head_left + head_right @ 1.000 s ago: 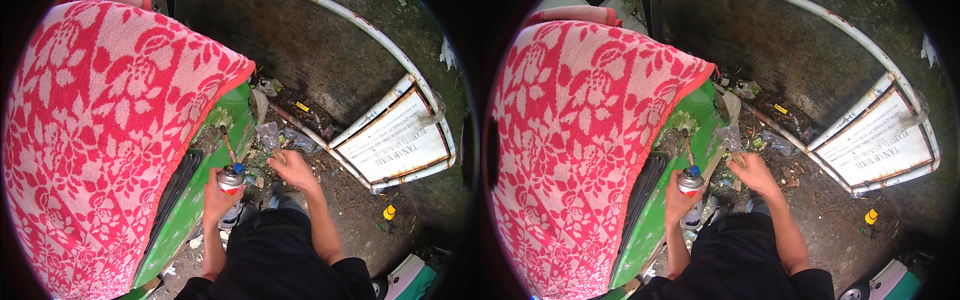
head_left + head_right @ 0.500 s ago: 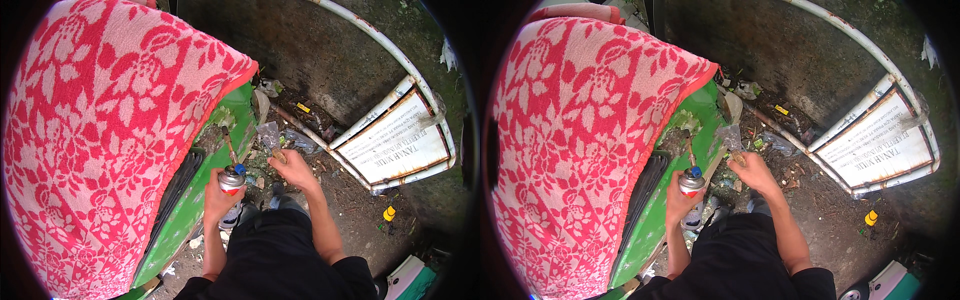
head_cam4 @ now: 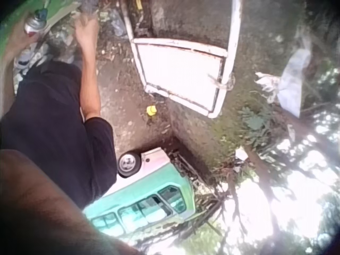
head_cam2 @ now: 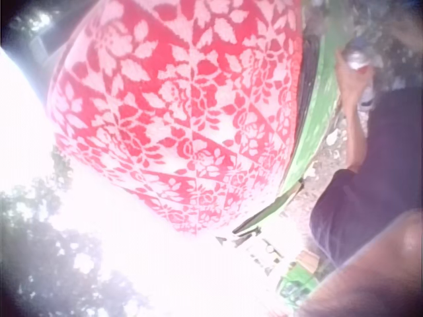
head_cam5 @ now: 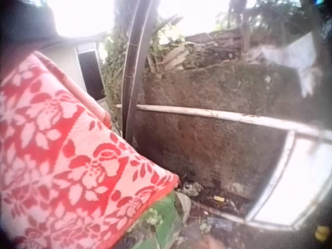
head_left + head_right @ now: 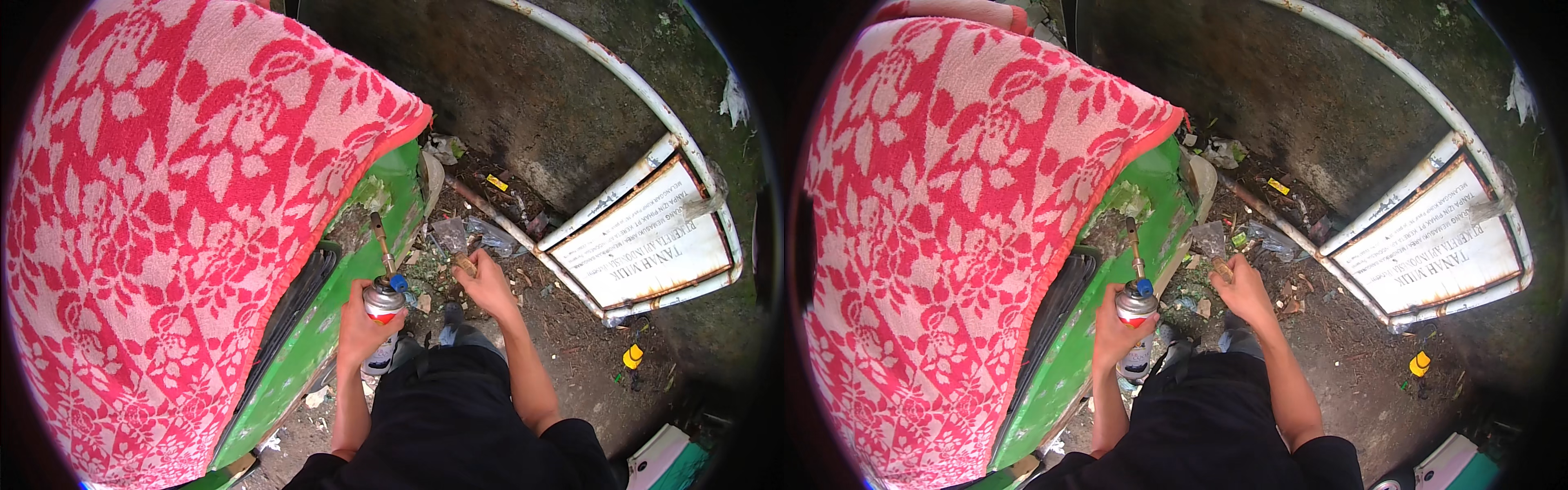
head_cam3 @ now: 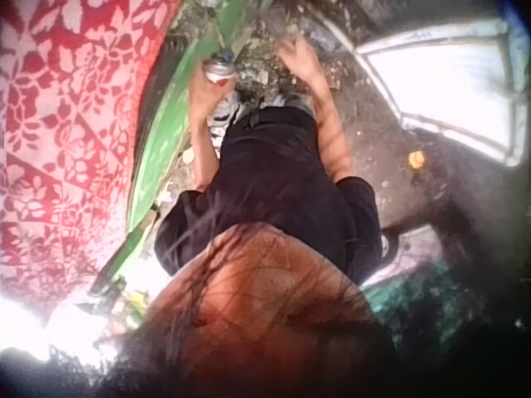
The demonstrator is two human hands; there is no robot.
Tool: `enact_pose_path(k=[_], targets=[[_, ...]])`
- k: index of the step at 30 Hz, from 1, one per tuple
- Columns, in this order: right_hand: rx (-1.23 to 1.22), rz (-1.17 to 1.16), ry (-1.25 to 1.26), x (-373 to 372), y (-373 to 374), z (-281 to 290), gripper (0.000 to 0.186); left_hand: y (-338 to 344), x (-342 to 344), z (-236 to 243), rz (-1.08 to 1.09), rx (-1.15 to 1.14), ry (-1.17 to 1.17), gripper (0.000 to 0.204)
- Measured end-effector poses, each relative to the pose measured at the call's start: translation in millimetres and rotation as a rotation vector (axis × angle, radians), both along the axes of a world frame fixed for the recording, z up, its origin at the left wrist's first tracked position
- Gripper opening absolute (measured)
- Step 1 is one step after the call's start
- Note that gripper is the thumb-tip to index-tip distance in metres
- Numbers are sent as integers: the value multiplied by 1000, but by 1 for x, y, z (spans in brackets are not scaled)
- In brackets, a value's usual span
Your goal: The person uses a blowtorch to heat a small area on the green vehicle's body panel, then uses a chisel and hammer to chip away material. The person repeats heating and chiseling on the same spot.
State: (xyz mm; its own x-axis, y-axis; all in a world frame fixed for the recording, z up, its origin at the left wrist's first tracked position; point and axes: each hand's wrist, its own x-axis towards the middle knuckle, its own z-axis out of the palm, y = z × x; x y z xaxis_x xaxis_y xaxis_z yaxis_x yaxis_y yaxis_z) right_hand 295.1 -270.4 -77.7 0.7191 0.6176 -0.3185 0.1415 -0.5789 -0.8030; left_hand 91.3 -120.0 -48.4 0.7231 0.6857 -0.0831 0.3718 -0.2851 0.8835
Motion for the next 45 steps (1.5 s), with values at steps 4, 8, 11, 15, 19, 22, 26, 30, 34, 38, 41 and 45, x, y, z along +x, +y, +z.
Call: enact_pose_path(k=[4, 8, 11, 15, 19, 22, 26, 30, 34, 38, 41, 45], targets=[[0, -52, 69, 1, -13, -19, 40, 0, 1, -2, -13, 19, 7, 58], [-15, -96, 84, 2, -25, -31, 44, 0, 3, 1, -13, 16, 9, 58], [-30, -113, 100, 4, -31, -31, 45, 0, 5, -2, -16, 9, 5, 58], [-26, -107, 86, 7, -38, -43, 45, 1, 9, -1, -18, 20, 23, 59], [13, -115, 86, 7, -41, -46, 46, 3, 10, -7, -11, 58, -19, 59], [-13, -108, 105, 9, -42, -45, 47, 5, 12, -7, -24, 73, -22, 65], [-21, -105, 115, 12, -45, -45, 48, 3, 19, 6, -11, 63, 5, 63], [-8, -112, 110, 15, -48, -52, 48, 2, 25, 9, 9, 72, 3, 61], [-9, -110, 119, 20, -51, -60, 48, -1, 30, 12, 24, 62, 12, 60], [2, -110, 120, 23, -53, -61, 48, -2, 35, 14, 25, 78, 18, 60], [8, -110, 127, 26, -54, -61, 48, -3, 37, 15, 37, 72, 20, 61], [-9, -106, 146, 30, -53, -58, 48, -5, 38, 16, 51, 91, 23, 62]])
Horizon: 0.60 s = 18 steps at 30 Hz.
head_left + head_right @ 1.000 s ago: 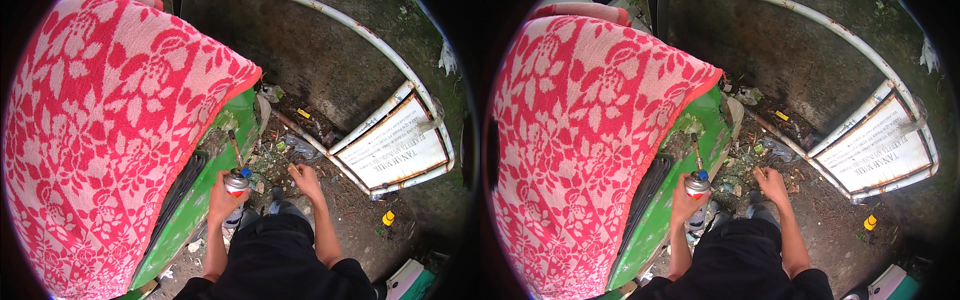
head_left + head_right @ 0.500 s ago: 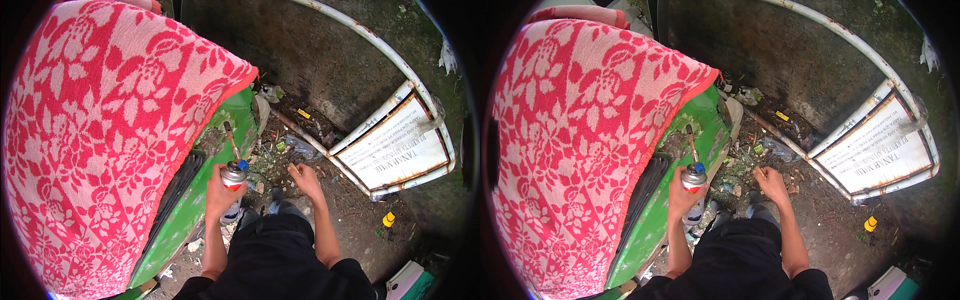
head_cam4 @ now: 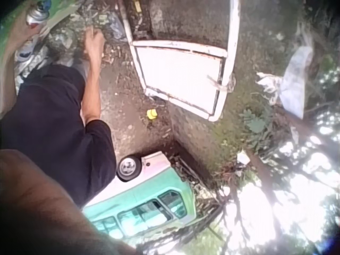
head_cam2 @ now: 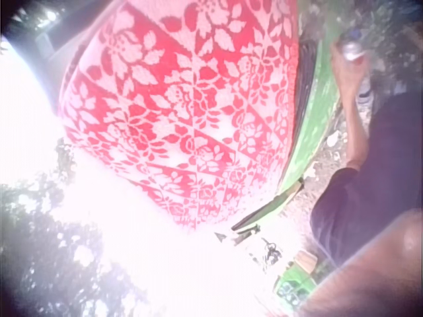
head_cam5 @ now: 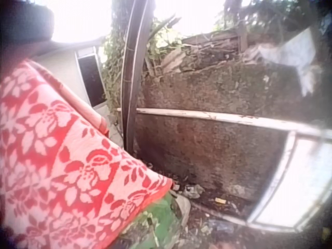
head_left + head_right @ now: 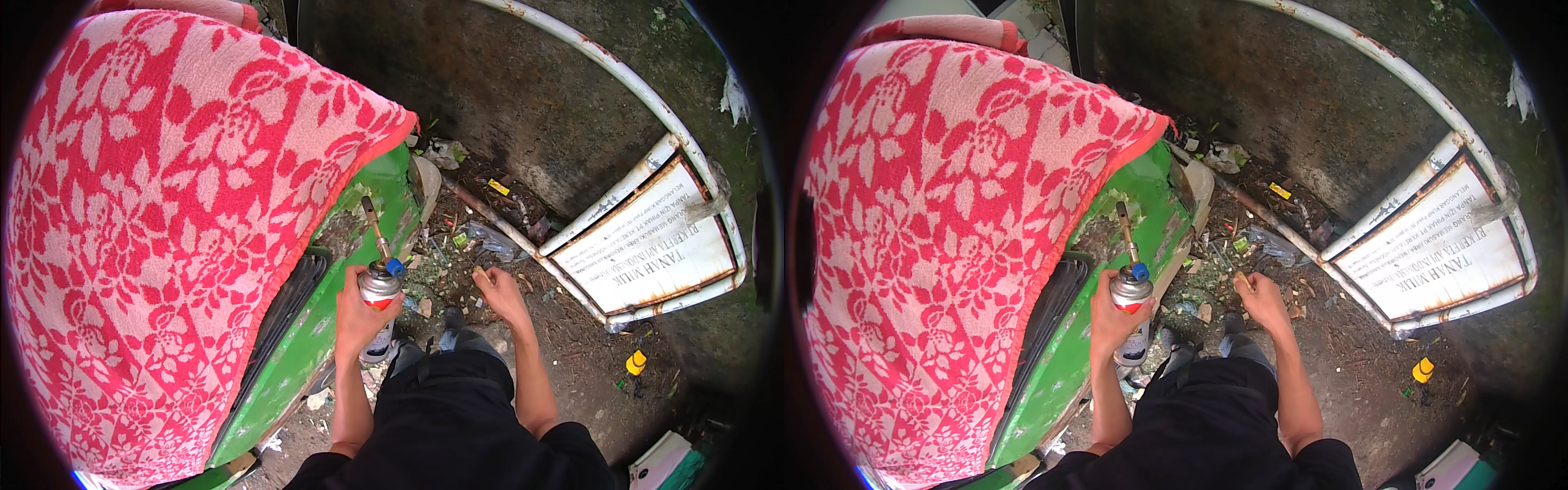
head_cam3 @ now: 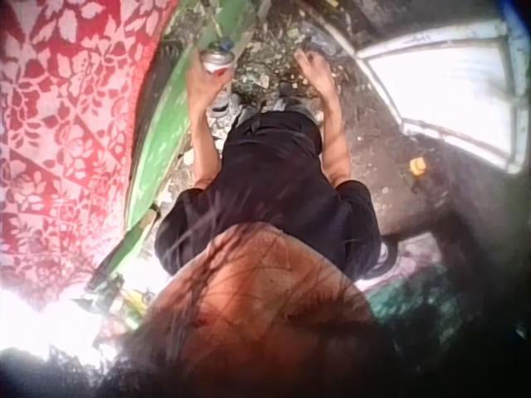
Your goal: The person uses a blowtorch to heat a small area on the green vehicle's body panel, then uses a chisel and hammer to chip away material. The person repeats heating and chiseling on the same spot.
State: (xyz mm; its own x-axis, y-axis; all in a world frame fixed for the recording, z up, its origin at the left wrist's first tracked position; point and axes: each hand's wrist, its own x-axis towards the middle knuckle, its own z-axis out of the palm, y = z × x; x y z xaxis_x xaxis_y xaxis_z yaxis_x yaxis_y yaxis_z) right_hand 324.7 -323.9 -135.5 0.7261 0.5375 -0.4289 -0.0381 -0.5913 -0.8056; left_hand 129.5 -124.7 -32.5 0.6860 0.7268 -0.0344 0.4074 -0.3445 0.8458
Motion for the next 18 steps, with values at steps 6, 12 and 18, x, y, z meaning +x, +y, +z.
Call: enact_pose_path(k=[6, 12, 18], targets=[[1, 5, 2, 4, 0, -5, 48, -4, 0, 1, 9, 19, 1, 61], [13, 30, 1, 7, -1, -9, 47, -10, -2, -4, 12, 40, -29, 64], [-14, 58, -6, 10, 0, -6, 48, -17, -7, -7, 33, 6, -20, 68]])
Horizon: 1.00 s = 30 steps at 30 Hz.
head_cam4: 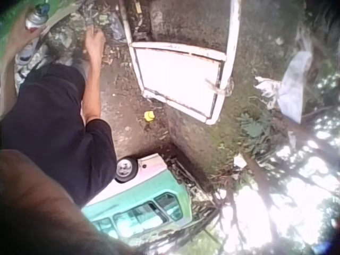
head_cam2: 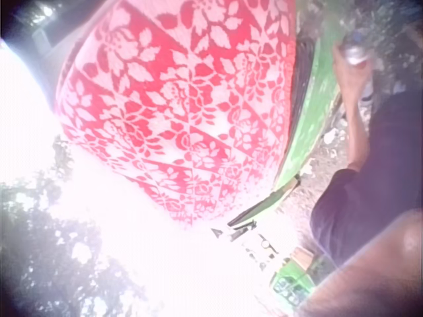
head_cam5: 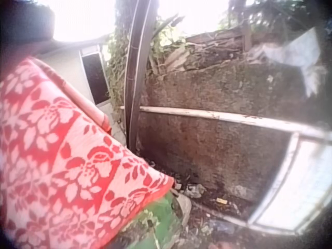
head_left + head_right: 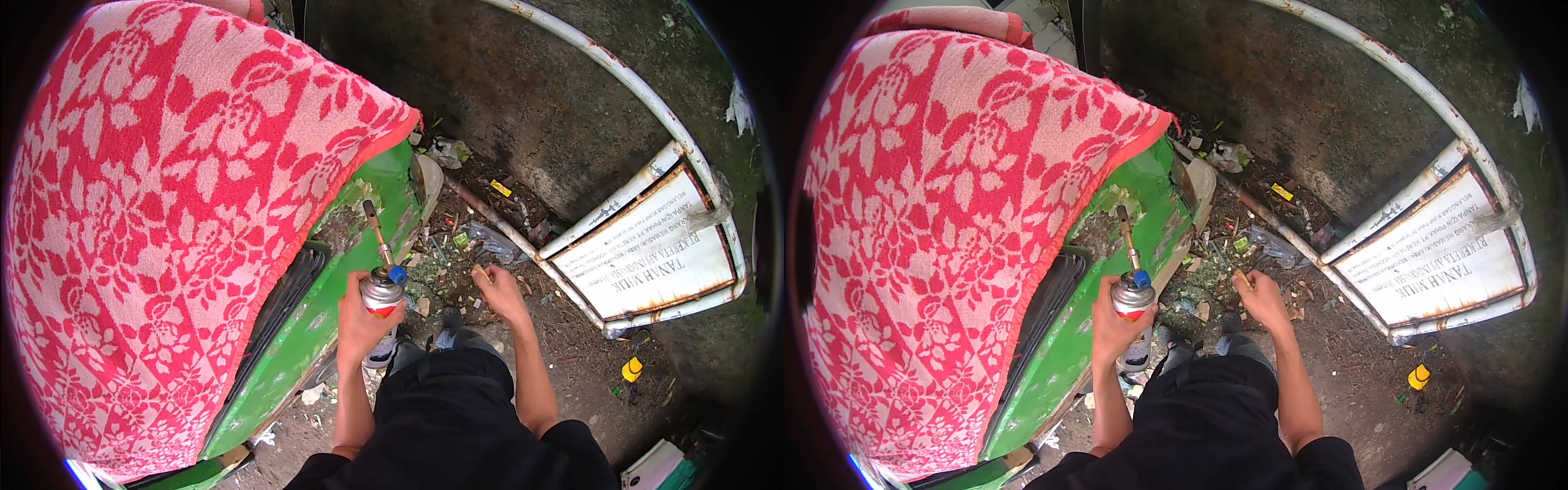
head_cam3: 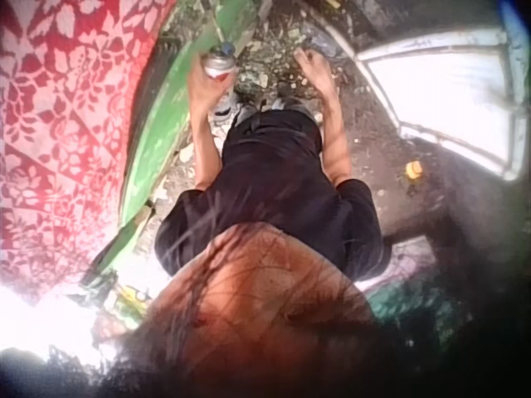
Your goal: The person uses a blowtorch to heat a small area on the green vehicle's body panel, then uses a chisel and hammer to chip away material. The person repeats heating and chiseling on the same spot.
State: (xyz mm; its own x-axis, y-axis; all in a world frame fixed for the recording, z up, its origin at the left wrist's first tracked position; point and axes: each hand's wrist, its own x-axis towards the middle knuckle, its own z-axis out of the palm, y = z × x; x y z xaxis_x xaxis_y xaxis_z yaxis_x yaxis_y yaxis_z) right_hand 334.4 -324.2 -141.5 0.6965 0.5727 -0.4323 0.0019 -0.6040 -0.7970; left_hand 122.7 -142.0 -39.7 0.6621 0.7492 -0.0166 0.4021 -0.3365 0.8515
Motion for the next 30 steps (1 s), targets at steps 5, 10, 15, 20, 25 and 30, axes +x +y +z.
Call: enact_pose_path(k=[5, 10, 15, 20, 25, 30], targets=[[-7, 22, -9, 3, 0, 4, 48, -6, -1, -5, 10, -19, -16, 70], [-2, 30, -1, 5, -1, 5, 48, -12, 4, -1, 21, -6, 10, 69], [11, 31, -1, 9, -4, 2, 49, -12, 6, -10, 25, 42, 23, 64], [6, 33, 0, 12, -10, -10, 49, -14, 8, -13, 42, 27, 30, 63], [6, 29, 3, 13, -14, -14, 49, -15, 9, -21, 51, 44, 18, 64], [-32, 33, 11, 15, -15, -12, 50, -17, 10, -26, 53, -6, 21, 66]])
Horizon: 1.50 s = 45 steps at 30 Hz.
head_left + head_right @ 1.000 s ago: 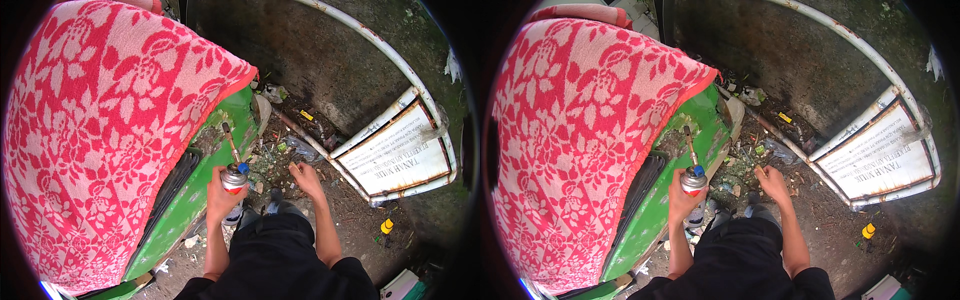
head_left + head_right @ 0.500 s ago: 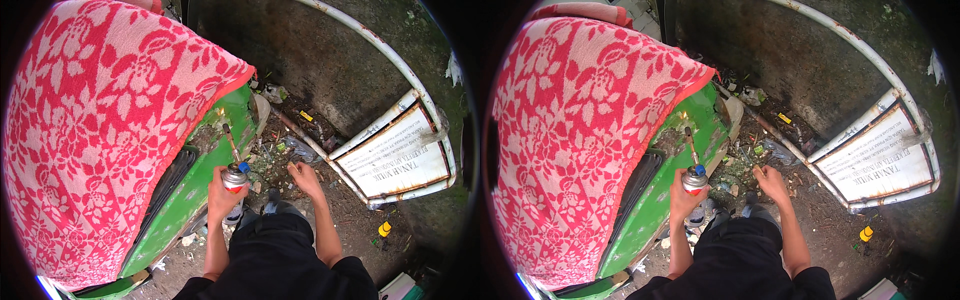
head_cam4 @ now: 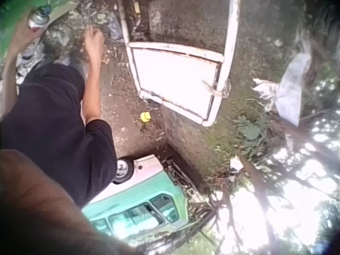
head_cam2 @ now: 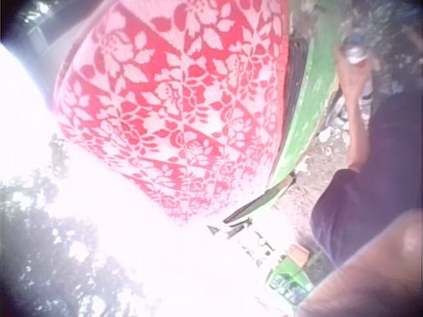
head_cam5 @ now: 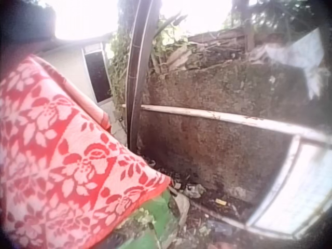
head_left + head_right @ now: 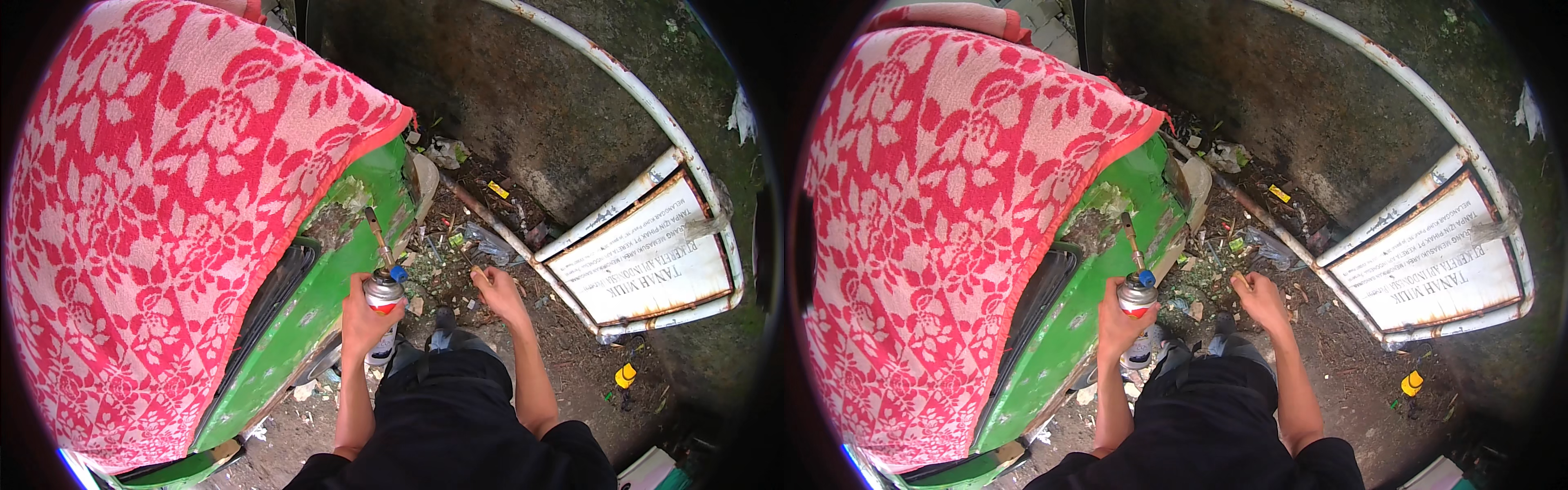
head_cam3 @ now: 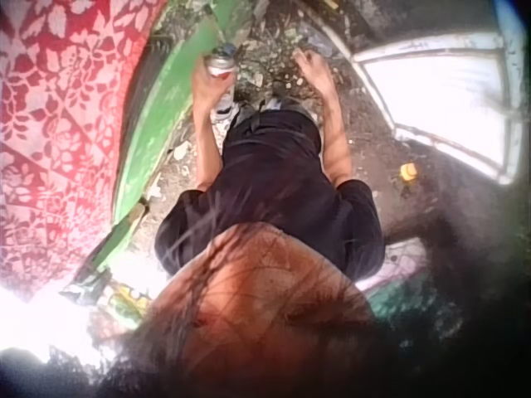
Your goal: The person uses a blowtorch to heat a small area on the green vehicle's body panel, then uses a chisel and hammer to chip away material. The person repeats heating and chiseling on the same spot.
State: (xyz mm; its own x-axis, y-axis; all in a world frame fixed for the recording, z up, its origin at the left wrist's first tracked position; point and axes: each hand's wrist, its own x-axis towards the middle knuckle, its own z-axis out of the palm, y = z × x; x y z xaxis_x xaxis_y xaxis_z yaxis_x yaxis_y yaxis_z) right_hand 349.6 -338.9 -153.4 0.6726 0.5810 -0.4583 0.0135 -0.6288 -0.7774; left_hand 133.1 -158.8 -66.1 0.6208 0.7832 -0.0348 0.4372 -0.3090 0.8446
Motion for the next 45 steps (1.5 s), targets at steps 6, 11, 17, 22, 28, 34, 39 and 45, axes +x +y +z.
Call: enact_pose_path(k=[6, 11, 17, 22, 28, 34, 39, 45], targets=[[0, 3, -20, 2, -4, -9, 50, -1, 3, -3, 4, 5, 20, 65], [-12, 5, -4, 2, -4, -3, 49, 0, 5, -2, 1, 38, 24, 65], [14, -15, 17, 2, -2, 0, 50, 0, 6, 0, 0, 47, 23, 65], [160, -117, 62, -1, 4, 6, 45, -1, 6, -2, 4, 44, 33, 66], [266, -150, 115, 1, 6, 20, 39, -1, 6, -5, 4, 42, 34, 66], [312, -144, 109, 1, 5, 16, 39, -1, 6, -6, 10, 49, 19, 66], [314, -138, 125, 0, 6, 18, 38, -2, 6, -5, 9, 121, 29, 66], [296, -128, 118, -1, 6, 18, 37, -1, 3, -5, 14, 104, 42, 66]])
